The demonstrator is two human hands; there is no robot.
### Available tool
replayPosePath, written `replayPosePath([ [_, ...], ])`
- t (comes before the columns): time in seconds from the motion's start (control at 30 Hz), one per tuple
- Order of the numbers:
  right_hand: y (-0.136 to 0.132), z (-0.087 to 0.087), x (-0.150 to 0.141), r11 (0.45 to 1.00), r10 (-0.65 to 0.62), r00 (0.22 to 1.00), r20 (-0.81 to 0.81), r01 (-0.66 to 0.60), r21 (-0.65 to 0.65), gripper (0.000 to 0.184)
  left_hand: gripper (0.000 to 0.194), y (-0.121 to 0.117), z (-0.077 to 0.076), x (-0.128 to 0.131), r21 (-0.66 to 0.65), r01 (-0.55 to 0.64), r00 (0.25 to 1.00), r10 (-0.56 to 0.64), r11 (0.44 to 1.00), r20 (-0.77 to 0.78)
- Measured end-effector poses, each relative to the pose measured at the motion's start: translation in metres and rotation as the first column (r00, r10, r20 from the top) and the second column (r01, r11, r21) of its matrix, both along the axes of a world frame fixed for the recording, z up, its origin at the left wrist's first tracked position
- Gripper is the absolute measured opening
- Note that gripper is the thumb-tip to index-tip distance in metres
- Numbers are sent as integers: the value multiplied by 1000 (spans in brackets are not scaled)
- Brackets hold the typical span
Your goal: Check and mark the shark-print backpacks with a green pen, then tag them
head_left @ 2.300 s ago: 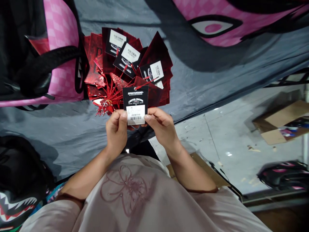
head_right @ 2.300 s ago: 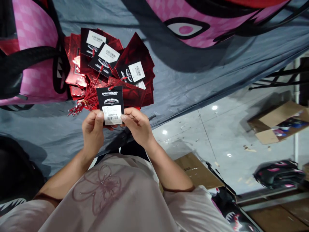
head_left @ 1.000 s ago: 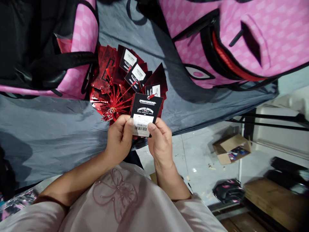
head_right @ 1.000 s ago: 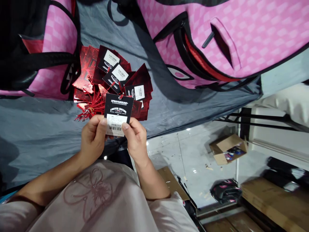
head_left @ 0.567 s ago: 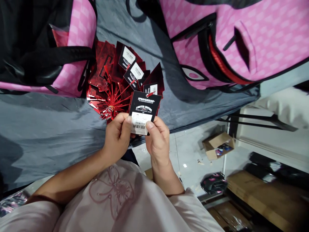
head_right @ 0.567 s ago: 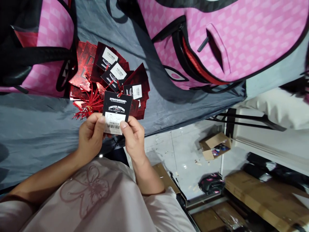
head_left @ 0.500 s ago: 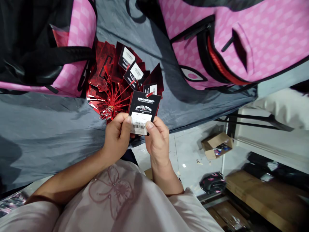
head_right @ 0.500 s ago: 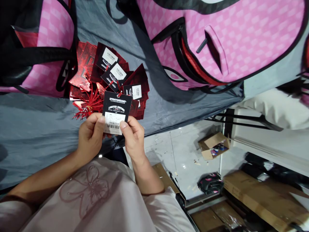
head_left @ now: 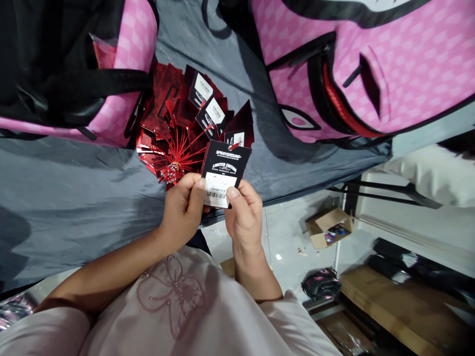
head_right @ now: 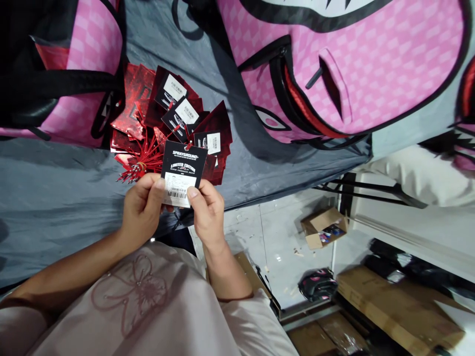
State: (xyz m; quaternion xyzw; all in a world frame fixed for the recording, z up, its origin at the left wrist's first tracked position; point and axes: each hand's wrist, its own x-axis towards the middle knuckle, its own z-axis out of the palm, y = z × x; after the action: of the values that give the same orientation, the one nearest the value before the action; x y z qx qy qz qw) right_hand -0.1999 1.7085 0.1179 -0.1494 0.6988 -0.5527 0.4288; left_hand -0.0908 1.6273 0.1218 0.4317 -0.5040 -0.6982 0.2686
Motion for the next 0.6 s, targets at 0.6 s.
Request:
replayPosePath([
  [0.6, 3, -8, -4, 1000, 6, 1000, 6, -6, 6, 28, 37, 2, -2, -1, 87, 25, 998, -29, 996, 54],
])
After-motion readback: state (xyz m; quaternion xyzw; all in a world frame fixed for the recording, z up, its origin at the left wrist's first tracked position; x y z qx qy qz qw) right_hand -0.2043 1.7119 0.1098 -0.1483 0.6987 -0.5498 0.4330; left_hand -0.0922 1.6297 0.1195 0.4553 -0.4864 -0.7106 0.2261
